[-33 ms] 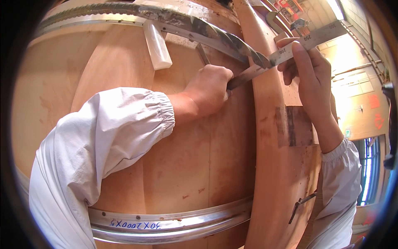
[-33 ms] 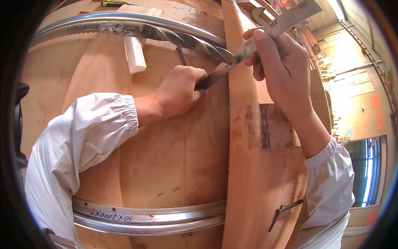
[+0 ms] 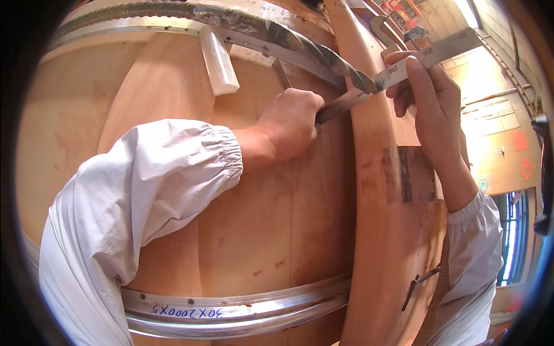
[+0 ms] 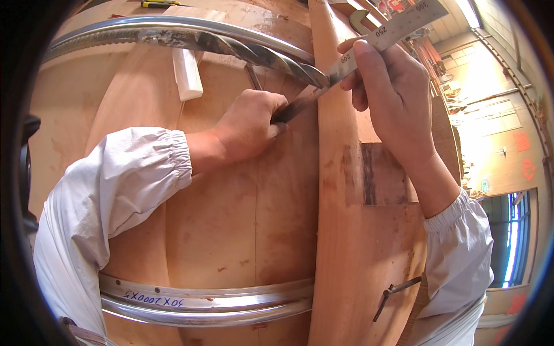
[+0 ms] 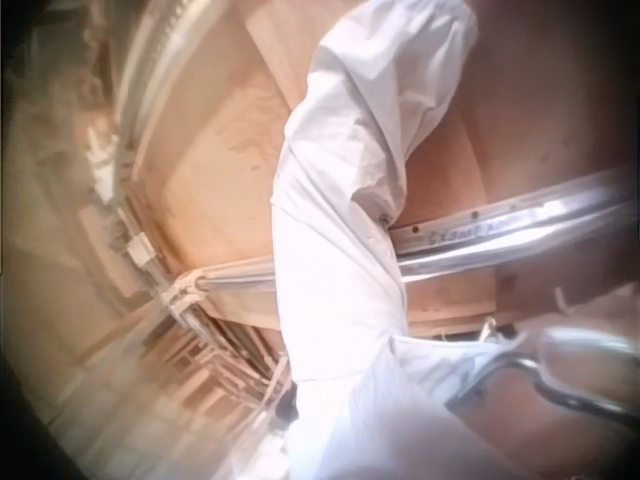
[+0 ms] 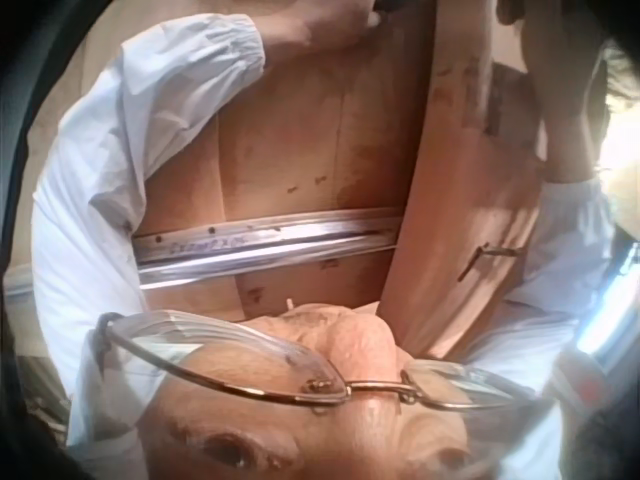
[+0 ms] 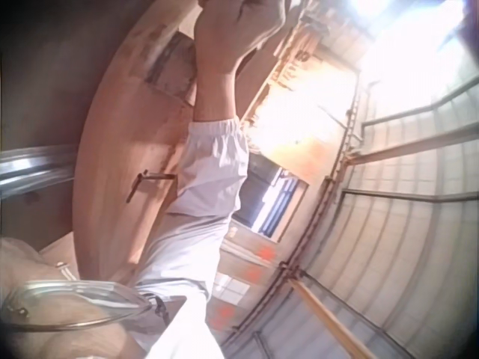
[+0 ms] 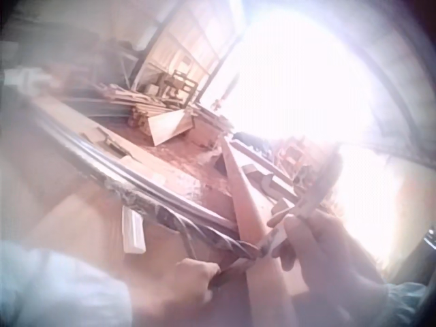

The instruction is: The person uses a metal square to measure and mark a curved wooden piece in a workshop. They repeatedly position the square along the curve, mark lines, and adjust the tool while wood shavings accumulate on the work surface.

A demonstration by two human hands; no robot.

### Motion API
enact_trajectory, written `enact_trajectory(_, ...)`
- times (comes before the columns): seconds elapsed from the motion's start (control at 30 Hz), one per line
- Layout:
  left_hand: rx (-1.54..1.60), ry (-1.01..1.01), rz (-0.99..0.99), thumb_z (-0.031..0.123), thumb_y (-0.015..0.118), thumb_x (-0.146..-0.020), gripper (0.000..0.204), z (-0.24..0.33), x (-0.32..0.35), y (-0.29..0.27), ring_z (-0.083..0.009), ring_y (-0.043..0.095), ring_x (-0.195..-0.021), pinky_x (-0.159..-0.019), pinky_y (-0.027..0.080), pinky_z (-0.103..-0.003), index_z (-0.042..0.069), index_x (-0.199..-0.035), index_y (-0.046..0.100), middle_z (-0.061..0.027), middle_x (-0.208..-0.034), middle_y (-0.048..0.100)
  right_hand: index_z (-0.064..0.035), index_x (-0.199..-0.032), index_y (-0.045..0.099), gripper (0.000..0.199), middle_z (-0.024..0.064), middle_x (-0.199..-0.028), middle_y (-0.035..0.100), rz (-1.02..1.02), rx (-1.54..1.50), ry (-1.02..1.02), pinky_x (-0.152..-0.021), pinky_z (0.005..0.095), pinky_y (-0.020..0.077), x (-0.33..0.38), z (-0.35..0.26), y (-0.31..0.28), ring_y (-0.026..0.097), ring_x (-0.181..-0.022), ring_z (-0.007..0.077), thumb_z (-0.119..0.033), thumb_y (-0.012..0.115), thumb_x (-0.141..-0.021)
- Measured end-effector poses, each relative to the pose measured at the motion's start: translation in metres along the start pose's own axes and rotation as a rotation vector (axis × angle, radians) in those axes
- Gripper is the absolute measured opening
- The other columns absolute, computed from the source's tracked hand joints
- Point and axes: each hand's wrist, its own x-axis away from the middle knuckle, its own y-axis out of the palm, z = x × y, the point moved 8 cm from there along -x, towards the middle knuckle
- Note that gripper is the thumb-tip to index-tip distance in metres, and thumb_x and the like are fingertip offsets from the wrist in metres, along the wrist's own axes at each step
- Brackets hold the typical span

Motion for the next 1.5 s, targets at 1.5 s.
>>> enact_trajectory(1.5,0.101,-0.232,-0.053,-0.005,0.068,-0.077,0.029,-0.012,-0.002,-0.007,-0.0345,0.075,-0.096,-0.086,0.058,-0.041,-0.005,-0.105,0.077,-0.0238,-0.099,0.077,0.0002,-0.110,0.073,0.034,0.0037,-0.075,0.067,-0.022,0.027,0.035,-0.056,0.0222,0.0459,-0.002,0.003,0.002,0.057,-0.059,0.0067,-0.025,0.050,-0.112)
